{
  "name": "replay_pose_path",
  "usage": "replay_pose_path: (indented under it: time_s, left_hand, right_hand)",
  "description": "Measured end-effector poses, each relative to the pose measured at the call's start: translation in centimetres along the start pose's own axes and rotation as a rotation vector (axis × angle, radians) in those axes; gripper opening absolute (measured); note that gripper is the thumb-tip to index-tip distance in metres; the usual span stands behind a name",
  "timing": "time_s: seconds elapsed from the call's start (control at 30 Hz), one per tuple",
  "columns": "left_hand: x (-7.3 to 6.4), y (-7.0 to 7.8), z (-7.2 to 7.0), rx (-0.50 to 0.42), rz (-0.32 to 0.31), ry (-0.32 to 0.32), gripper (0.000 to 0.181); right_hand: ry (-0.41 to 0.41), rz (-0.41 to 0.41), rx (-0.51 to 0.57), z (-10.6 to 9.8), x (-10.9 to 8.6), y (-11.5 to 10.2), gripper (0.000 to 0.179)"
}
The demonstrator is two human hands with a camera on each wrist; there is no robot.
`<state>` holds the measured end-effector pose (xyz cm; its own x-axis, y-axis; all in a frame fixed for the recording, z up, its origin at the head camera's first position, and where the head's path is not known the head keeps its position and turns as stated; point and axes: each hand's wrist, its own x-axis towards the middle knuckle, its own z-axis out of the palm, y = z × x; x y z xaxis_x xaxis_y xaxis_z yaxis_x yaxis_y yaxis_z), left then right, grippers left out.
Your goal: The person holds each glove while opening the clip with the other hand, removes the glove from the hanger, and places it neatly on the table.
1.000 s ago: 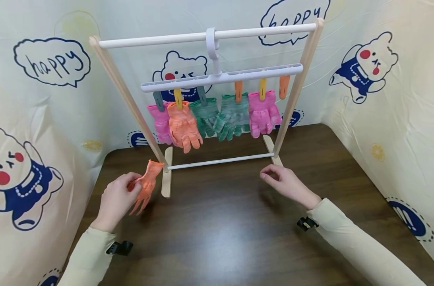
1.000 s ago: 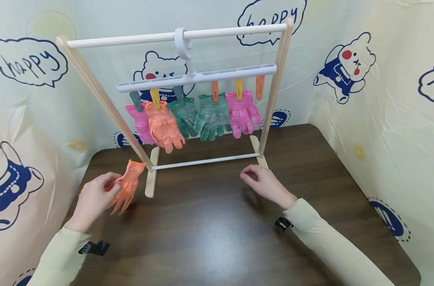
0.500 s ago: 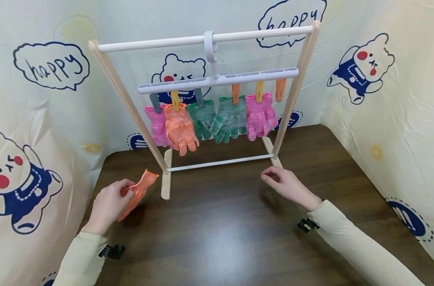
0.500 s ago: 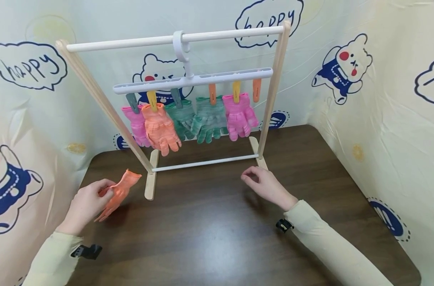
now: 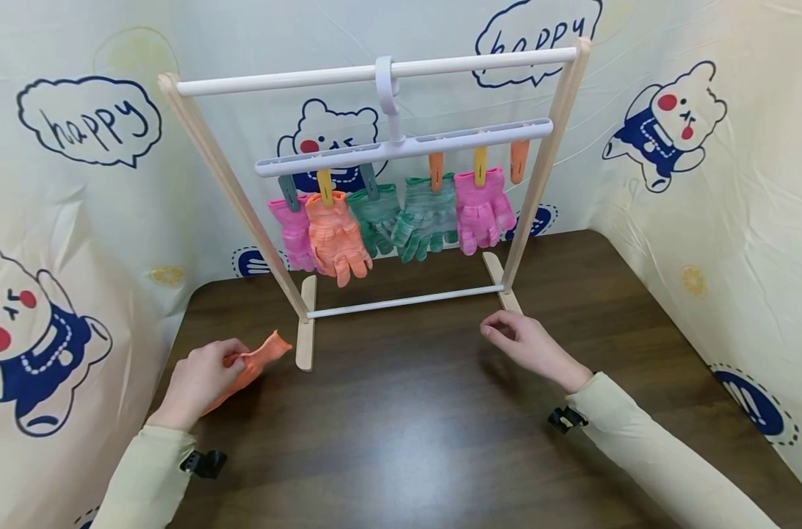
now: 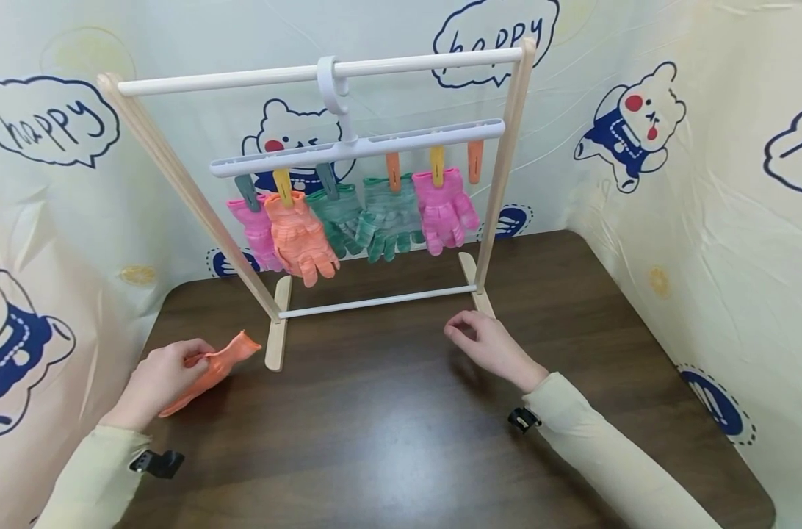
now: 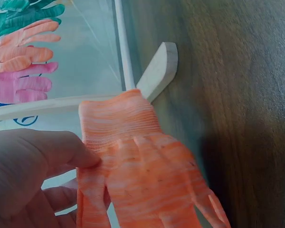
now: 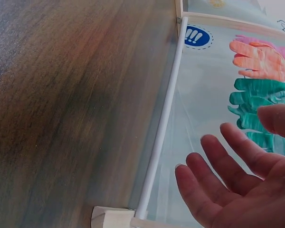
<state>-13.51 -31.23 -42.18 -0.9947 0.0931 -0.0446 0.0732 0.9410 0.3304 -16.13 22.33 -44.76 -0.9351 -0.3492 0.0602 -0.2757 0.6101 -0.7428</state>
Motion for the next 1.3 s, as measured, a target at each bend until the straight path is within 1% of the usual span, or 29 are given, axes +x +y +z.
replay_pose_path:
  time_s: [0.1,0.27,0.4,0.47,0.53,0.7,0.77,0.87,0.93,1.07,1.23,1.3]
  left_hand:
    - [0.1,-0.2,0.2,0.007,0.003,-0.031,0.011]
    - [0.4,-0.5,0.4,0.016,0.018,-0.057,0.008]
    - [0.7,-0.9,0.7,0.031,0.001,-0.099,0.009]
    - [0.7,-1.2,1.0,0.045,-0.005,-0.102,0.01]
    - [0.6,-1.4,1.5,0.07,0.005,-0.058,0.012]
    - [0.5,-1.8,2.9,0.146,0.05,0.139,0.013]
    - [0.5,-1.9,3.3,0.154,0.068,0.206,0.012]
    - [0.6,-2.0,3.9,0.151,0.09,0.276,0.011]
    - [0.7,-2.0,4.1,0.147,0.099,0.295,0.011]
    - [0.9,-2.0,4.4,0.153,0.09,0.294,0.013]
    - [1.0,-1.9,4.6,0.156,0.085,0.317,0.017]
    - [1.1,-1.9,4.7,0.158,0.079,0.309,0.02]
  right_hand:
    - [0.004,-0.001,-0.001,0.0,0.0,0.0,0.02]
    - [0.009,-0.01,0.001,0.2,0.0,-0.1,0.022]
    - [0.027,-0.023,-0.016,0.3,0.0,-0.1,0.021]
    - [0.031,-0.031,-0.026,0.3,0.0,-0.1,0.02]
    - [0.029,-0.033,-0.027,0.3,0.0,-0.1,0.02]
    - [0.026,-0.022,-0.026,0.3,0.0,0.1,0.02]
    - [0.028,-0.017,-0.025,0.4,0.0,0.2,0.02]
    - [0.027,-0.01,-0.022,0.5,0.0,0.3,0.021]
    - [0.026,-0.007,-0.02,0.6,0.0,0.3,0.022]
    - [0.023,-0.002,-0.017,0.7,0.0,0.5,0.023]
    - [0.021,-0.008,-0.023,0.8,0.0,0.6,0.021]
    - [0.017,-0.006,-0.021,0.8,0.0,0.6,0.021]
